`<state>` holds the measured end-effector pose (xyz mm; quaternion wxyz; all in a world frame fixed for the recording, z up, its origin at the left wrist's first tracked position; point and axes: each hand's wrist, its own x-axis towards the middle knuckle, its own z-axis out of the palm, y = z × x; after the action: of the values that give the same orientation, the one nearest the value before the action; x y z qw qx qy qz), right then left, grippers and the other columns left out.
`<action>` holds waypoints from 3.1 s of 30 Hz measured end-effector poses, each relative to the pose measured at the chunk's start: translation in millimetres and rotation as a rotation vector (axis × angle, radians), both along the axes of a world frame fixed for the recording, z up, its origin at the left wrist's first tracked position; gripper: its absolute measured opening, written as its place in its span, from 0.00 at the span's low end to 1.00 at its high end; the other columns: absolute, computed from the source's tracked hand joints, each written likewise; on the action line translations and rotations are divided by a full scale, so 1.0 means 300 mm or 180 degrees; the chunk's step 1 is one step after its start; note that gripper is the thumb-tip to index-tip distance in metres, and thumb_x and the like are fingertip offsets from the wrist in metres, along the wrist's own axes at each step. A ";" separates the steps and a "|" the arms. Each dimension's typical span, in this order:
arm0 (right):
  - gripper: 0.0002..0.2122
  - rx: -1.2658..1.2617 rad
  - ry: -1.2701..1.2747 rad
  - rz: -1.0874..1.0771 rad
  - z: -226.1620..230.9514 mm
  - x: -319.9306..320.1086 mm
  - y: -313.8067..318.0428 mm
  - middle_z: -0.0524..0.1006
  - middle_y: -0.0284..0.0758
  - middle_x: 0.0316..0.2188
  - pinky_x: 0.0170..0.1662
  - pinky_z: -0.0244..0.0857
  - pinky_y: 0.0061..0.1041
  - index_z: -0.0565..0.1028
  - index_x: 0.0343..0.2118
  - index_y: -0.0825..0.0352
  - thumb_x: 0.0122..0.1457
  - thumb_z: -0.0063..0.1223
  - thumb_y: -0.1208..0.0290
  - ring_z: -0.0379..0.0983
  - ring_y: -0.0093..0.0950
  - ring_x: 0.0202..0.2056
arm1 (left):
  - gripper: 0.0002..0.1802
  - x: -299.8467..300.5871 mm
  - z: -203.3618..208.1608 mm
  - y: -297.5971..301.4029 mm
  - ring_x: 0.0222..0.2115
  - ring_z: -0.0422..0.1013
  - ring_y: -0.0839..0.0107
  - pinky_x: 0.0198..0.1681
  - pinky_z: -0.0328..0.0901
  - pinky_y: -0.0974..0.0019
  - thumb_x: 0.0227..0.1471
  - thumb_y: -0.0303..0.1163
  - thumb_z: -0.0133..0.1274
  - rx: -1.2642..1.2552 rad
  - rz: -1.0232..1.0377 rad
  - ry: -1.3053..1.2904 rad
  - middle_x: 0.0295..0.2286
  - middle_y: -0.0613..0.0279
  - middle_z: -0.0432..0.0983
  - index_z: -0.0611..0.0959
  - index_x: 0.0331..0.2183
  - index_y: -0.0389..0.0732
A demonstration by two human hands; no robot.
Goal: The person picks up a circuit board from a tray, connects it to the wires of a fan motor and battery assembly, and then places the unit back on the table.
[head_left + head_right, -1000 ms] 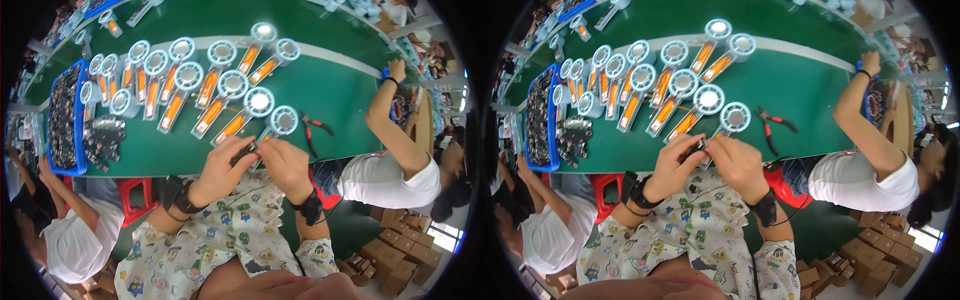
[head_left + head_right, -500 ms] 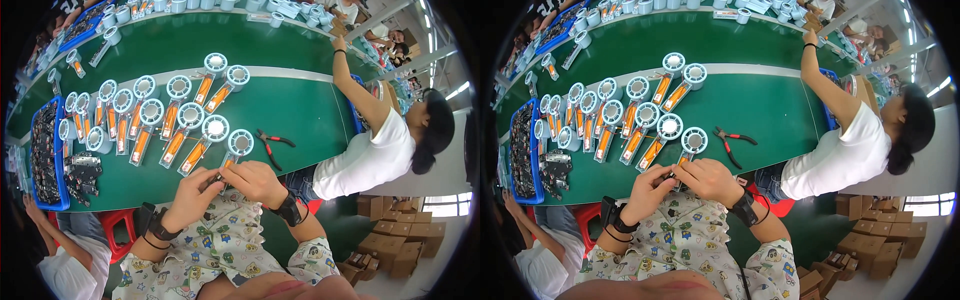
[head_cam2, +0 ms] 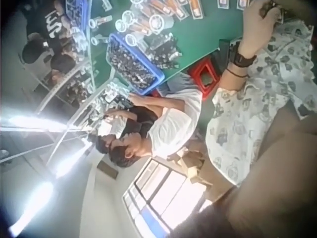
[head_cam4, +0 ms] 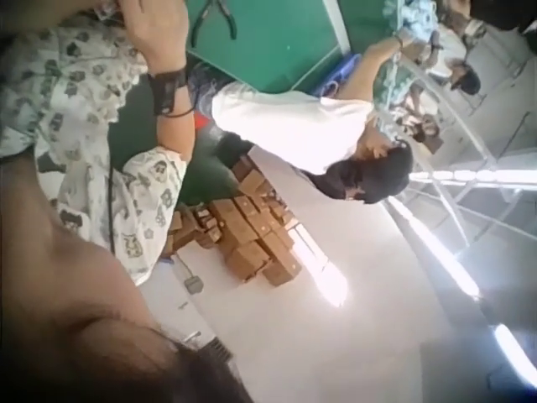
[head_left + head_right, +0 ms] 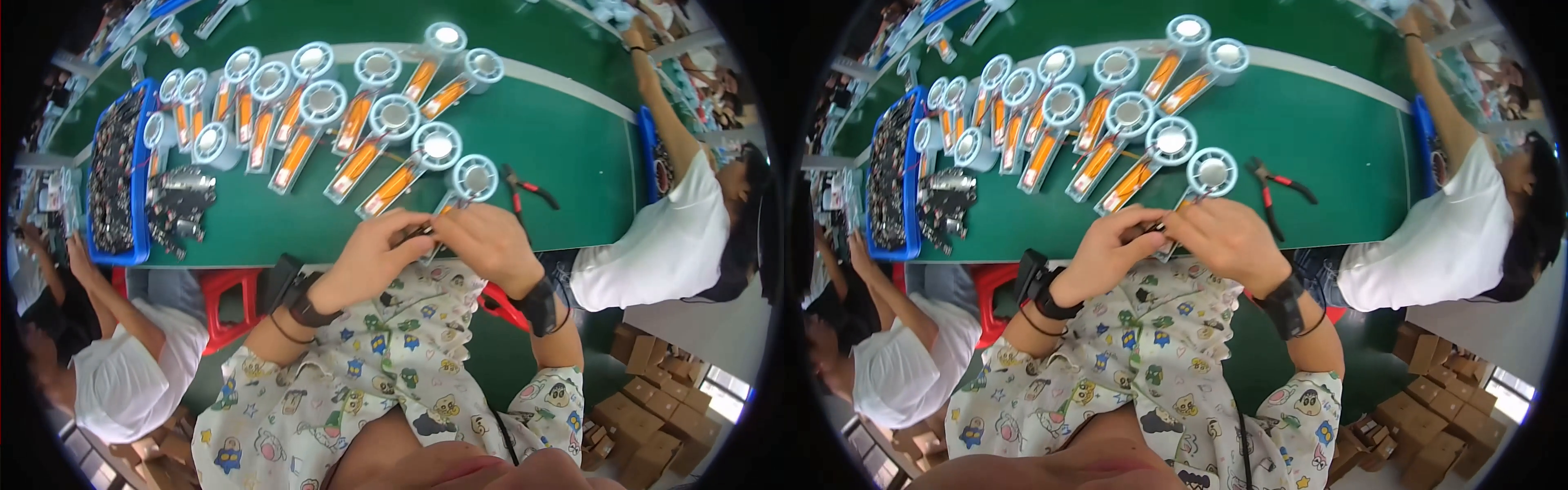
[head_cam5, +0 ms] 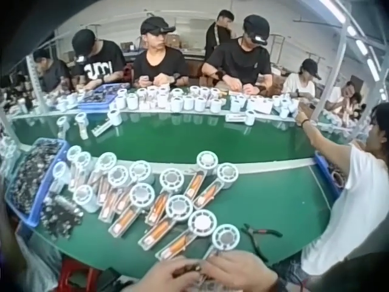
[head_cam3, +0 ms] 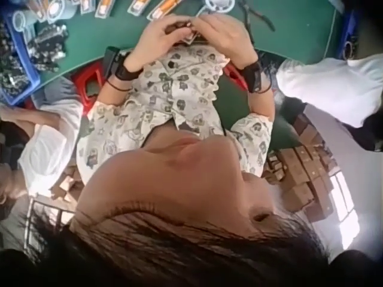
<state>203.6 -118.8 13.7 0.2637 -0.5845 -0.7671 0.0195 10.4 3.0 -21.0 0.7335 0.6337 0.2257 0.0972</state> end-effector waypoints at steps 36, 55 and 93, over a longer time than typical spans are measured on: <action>0.08 0.0590 0.2319 -0.1073 -0.105 -0.116 -0.028 0.82 0.42 0.37 0.40 0.73 0.24 0.79 0.39 0.74 0.58 0.62 0.89 0.79 0.30 0.36 | 0.22 0.004 -0.021 -0.031 0.34 0.72 0.70 0.39 0.68 0.68 0.64 0.26 0.55 0.1081 0.0349 -0.0576 0.43 0.56 0.70 0.77 0.58 0.38; 0.15 0.0358 0.0821 -0.0717 0.006 -0.071 -0.015 0.81 0.41 0.34 0.33 0.72 0.30 0.77 0.46 0.71 0.56 0.61 0.90 0.77 0.38 0.32 | 0.22 0.035 -0.060 -0.031 0.47 0.74 0.57 0.49 0.70 0.60 0.60 0.26 0.58 0.1622 0.0319 -0.0873 0.50 0.53 0.75 0.80 0.56 0.38; 0.10 0.0359 0.1876 -0.2527 -0.109 -0.152 -0.046 0.80 0.37 0.31 0.34 0.72 0.24 0.78 0.43 0.74 0.59 0.61 0.83 0.78 0.26 0.29 | 0.27 0.031 -0.058 -0.073 0.41 0.75 0.57 0.45 0.72 0.59 0.55 0.30 0.63 0.2920 0.0573 -0.1174 0.43 0.54 0.76 0.79 0.56 0.34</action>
<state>158.1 -132.7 -19.1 0.4876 -0.7859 -0.3781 0.0404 19.7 -19.0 -38.5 0.3957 0.8412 0.0801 0.3598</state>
